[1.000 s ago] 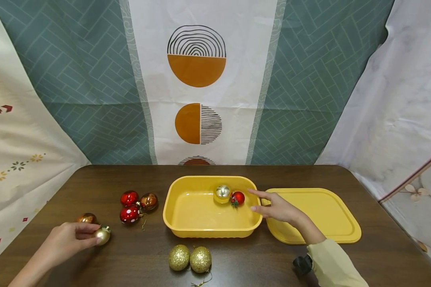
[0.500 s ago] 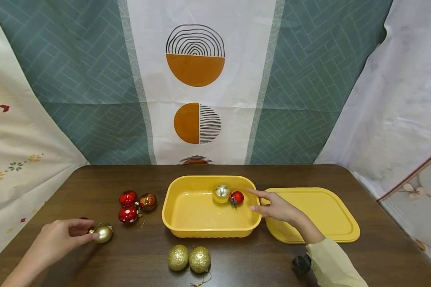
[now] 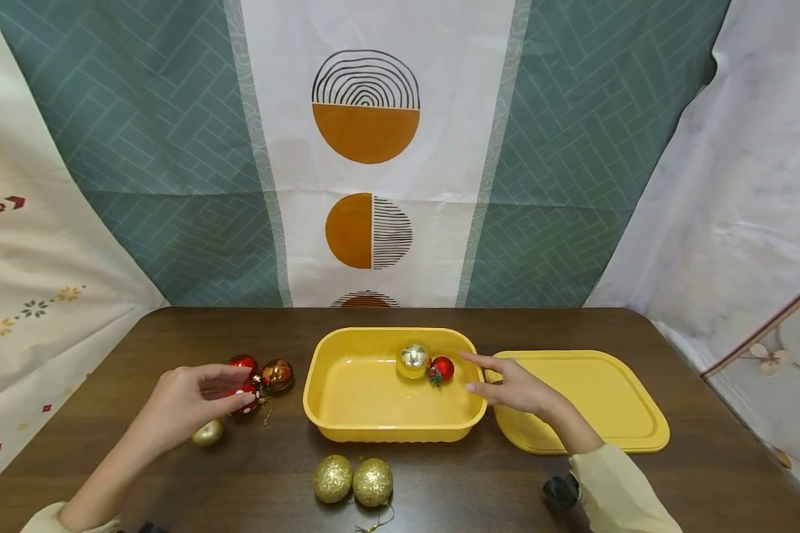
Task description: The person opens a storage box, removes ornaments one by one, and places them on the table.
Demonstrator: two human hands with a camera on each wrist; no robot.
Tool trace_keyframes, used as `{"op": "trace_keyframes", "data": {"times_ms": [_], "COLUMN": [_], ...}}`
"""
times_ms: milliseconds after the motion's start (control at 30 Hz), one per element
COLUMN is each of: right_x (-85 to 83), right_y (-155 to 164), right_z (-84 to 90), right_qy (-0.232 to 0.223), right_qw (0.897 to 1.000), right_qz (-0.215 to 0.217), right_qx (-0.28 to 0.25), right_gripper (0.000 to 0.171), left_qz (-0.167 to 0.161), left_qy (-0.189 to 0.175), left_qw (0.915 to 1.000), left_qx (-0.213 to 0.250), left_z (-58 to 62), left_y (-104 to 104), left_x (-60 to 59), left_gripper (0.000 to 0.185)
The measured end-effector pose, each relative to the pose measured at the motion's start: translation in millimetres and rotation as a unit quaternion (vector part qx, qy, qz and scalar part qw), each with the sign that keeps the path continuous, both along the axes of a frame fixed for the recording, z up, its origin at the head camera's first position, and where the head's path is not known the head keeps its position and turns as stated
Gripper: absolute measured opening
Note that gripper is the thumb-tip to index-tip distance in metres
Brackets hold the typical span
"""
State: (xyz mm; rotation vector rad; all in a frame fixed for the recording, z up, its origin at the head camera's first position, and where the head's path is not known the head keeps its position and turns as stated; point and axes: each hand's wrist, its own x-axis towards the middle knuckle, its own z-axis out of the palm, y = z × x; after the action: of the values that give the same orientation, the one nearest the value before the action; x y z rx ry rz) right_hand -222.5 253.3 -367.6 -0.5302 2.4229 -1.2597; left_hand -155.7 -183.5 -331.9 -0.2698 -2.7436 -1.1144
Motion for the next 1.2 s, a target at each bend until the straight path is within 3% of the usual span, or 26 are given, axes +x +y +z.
{"op": "trace_keyframes", "data": {"times_ms": [467,667,933,1200], "right_x": [0.5,0.5,-0.6,-1.0], "right_y": [1,0,2,1], "right_z": [-1.0,-0.3,-1.4,-1.4], "right_qy": [-0.01,-0.009,-0.005,-0.006], "right_qw": [1.0,1.0,1.0,1.0], "right_qz": [0.002,-0.001,0.003,-0.004], "right_qx": [-0.01,-0.006,-0.006,-0.001], "right_gripper": [0.063,0.063,0.062,0.062], "left_qz": [-0.105,-0.139,-0.177,-0.194], "left_qy": [0.021,0.0,-0.072,-0.108], "left_qw": [0.9903,0.9884,0.9816,0.9744], "left_qx": [0.089,0.061,0.002,-0.033], "left_z": [-3.7,-4.1,-1.6,12.8], "left_y": [90,125,155,172], "left_x": [-42.3,-55.5,-73.3,-85.2], "left_gripper": [0.035,0.04,0.051,0.055]}}
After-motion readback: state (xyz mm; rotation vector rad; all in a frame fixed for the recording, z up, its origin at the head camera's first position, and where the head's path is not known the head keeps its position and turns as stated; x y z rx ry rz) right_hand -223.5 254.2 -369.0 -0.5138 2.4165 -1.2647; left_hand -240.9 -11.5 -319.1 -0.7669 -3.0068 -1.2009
